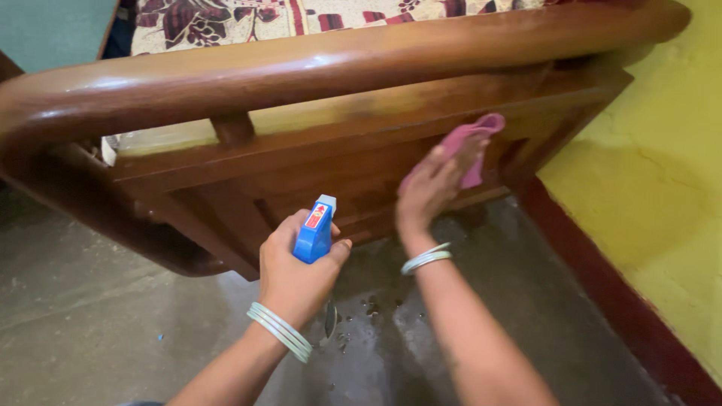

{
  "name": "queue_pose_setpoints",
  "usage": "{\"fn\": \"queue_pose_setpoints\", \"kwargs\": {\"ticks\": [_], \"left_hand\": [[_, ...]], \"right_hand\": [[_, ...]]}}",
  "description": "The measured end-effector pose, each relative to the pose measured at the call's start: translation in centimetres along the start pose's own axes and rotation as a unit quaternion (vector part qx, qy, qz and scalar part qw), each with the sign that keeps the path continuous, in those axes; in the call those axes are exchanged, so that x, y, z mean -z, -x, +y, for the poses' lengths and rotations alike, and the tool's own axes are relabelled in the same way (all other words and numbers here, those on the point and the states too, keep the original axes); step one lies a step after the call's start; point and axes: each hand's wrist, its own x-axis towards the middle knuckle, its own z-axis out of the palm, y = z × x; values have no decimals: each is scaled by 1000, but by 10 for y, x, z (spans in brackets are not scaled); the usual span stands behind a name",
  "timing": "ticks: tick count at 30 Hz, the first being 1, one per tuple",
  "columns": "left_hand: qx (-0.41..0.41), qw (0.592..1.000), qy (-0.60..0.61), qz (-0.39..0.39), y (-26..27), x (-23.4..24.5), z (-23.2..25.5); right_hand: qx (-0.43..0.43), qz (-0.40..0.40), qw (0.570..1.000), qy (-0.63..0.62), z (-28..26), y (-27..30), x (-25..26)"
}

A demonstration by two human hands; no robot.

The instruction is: The person cleans the wooden frame of a bed using a spray bottle and a pink cloth. They spray the cleaning solution onto the wood and wipe it down with the cloth, focusing on the side rails and lower panels.

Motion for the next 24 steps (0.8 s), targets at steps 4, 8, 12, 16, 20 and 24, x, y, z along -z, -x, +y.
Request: {"fn": "queue_pose_setpoints", "kwargs": {"ticks": [4, 8, 12, 16, 20, 24], "left_hand": [[-6, 1000, 16, -4, -1, -9, 0], [10, 1000, 19, -12, -3, -15, 2], [32, 999, 8, -14, -6, -16, 2], [10, 1000, 10, -21, -9, -17, -1], [8, 999, 13, -31, -10, -18, -3], [1, 1000, 8, -30, -10, -19, -2]], "right_hand": [[47, -29, 998, 24, -41, 39, 5], [62, -31, 997, 45, -47, 35, 10], [18, 1, 999, 31, -27, 14, 6], [-19, 37, 998, 48, 4, -16, 2], [-65, 34, 996, 44, 23, -32, 3], [-82, 40, 995, -43, 29, -54, 10]]}}
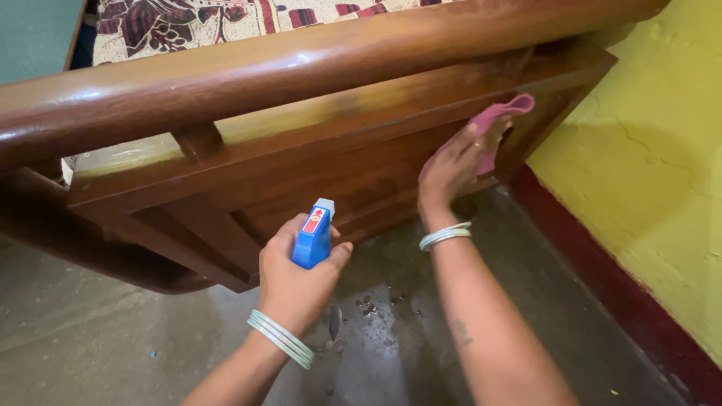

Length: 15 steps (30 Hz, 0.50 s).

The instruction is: The person cleans the wooden frame of a bed using a spray bottle and a pink cloth. They spray the cleaning solution onto the wood and wipe it down with the cloth, focusing on the side rails and lower panels.

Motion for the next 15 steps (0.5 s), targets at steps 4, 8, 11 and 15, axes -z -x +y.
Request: {"fn": "queue_pose_setpoints", "kwargs": {"ticks": [4, 8, 11, 15], "left_hand": [[5, 1000, -13, -2, 1, 2, 2], [-9, 1000, 5, -1, 4, 4, -1], [-10, 1000, 13, -4, 7, 7, -1], [4, 1000, -20, -1, 9, 10, 3]], "right_hand": [[-39, 11, 998, -52, -5, -16, 4], [-54, 33, 996, -69, -6, -18, 1], [-61, 33, 993, -91, -10, -14, -1], [-18, 1, 999, -42, -25, 25, -5]]}}
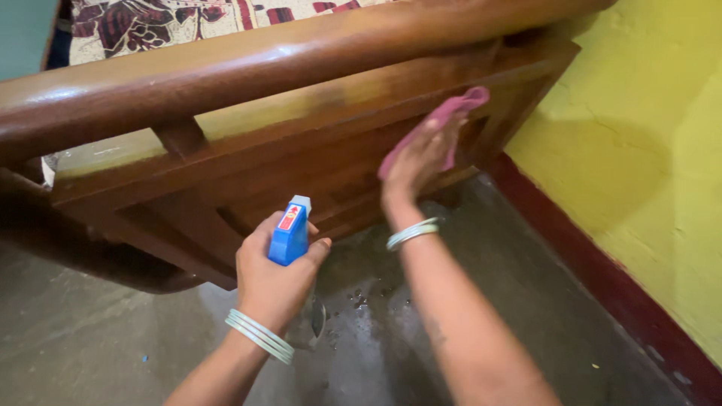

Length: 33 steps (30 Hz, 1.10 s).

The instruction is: The person cleans the wooden frame of a bed using a spray bottle and a pink cloth. They spray the cleaning solution onto the wood and wipe it down with the cloth, focusing on the side rails and lower panels.

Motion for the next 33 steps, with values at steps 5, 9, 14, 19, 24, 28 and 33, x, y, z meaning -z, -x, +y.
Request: {"fn": "queue_pose_setpoints", "kwargs": {"ticks": [5, 9, 14, 19, 24, 28, 33], "left_hand": [[11, 1000, 13, -5, 3, -3, 3], [-10, 1000, 27, -2, 6, -7, 2], [-3, 1000, 14, -1, 5, -10, 2], [11, 1000, 5, -9, 2, -11, 3], [8, 999, 23, -31, 0, -14, 5], [32, 997, 60, -47, -1, -15, 6], [-9, 998, 42, -49, -1, -13, 4]], "right_hand": [[66, -54, 993, 77, -21, 57, 1], [104, -65, 986, 114, -24, 64, 7], [128, -62, 977, 156, -16, 56, 14], [134, -16, 980, 149, -4, 39, 10], [95, 12, 985, 147, 11, 14, 7], [84, 26, 989, 118, 19, -1, 10], [-35, 21, 985, 165, 11, -26, 17]]}}
